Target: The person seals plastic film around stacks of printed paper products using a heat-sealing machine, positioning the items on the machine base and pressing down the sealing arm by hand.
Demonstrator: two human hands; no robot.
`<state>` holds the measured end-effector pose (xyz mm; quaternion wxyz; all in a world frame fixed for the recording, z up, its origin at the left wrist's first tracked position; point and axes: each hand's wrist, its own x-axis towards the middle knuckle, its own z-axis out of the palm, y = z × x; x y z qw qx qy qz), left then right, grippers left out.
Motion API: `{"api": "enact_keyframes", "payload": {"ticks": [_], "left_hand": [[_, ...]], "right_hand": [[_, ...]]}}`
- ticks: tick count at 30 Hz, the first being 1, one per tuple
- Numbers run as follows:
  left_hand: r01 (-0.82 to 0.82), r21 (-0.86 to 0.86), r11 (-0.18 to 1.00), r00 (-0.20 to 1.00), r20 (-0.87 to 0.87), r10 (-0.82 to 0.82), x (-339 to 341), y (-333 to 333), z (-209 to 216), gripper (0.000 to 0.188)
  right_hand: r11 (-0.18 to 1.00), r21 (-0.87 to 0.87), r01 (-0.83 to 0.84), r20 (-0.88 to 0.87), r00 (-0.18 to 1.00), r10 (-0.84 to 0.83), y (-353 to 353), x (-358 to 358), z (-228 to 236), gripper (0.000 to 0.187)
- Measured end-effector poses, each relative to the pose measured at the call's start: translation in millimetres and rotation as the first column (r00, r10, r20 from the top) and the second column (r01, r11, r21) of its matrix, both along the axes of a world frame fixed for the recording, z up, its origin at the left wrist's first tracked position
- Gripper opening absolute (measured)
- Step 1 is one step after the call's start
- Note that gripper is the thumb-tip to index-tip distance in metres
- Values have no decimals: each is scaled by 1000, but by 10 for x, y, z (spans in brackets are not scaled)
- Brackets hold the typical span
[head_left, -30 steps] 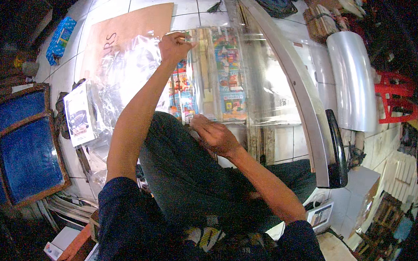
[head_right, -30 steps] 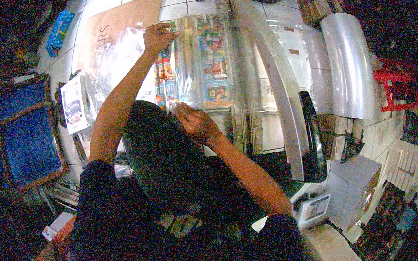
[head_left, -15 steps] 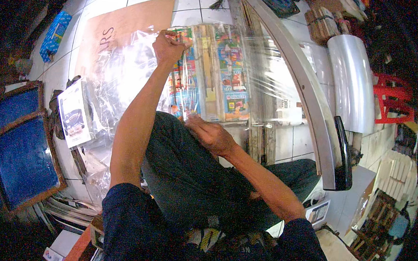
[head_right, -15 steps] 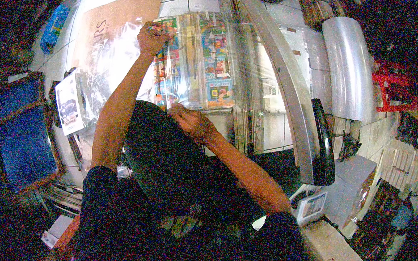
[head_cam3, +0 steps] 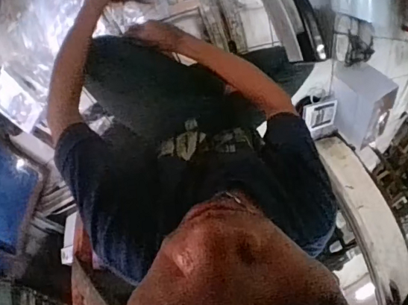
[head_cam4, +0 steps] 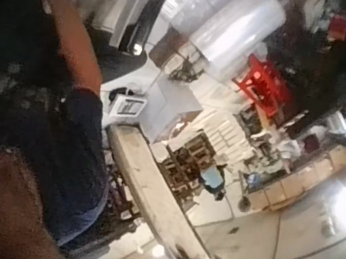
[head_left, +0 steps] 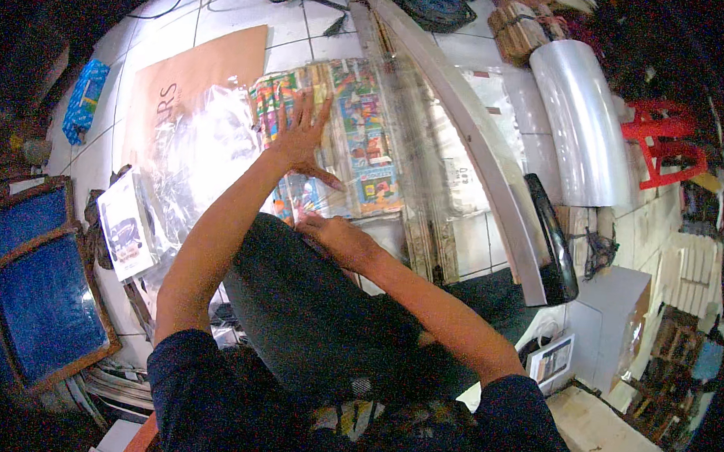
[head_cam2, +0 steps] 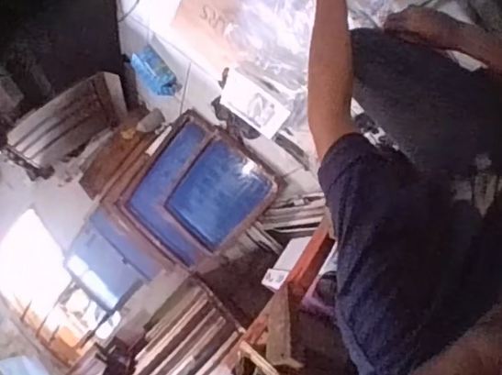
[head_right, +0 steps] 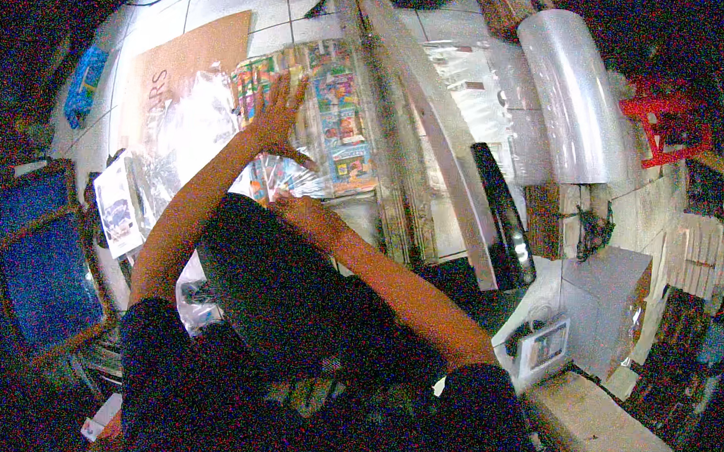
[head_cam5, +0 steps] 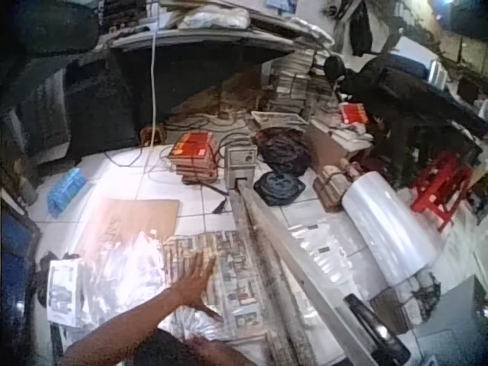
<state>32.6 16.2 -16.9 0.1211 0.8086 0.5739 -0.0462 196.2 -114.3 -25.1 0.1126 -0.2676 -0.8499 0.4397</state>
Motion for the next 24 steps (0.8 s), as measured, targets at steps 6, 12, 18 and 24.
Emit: {"api": "enact_keyframes", "payload": {"ticks": [6,12,18,24], "left_hand": [[-16,-56,998,996,-94,11,20,12,90,172],[2,-45,999,994,-105,-7,21,-7,74,173],[6,-33,999,997,-76,-9,12,-4,107,173],[10,-47,999,993,-115,-15,23,-22,135,174]], "right_hand": [[876,175,450,-132,892,-432,543,677,970,29],[605,261,752,-163,652,-740,514,1740,2650,20],[914,371,162,21,983,-183,-48,1495,2096,39],[895,401,196,-2,977,-214,-346,1671,811,40]]}}
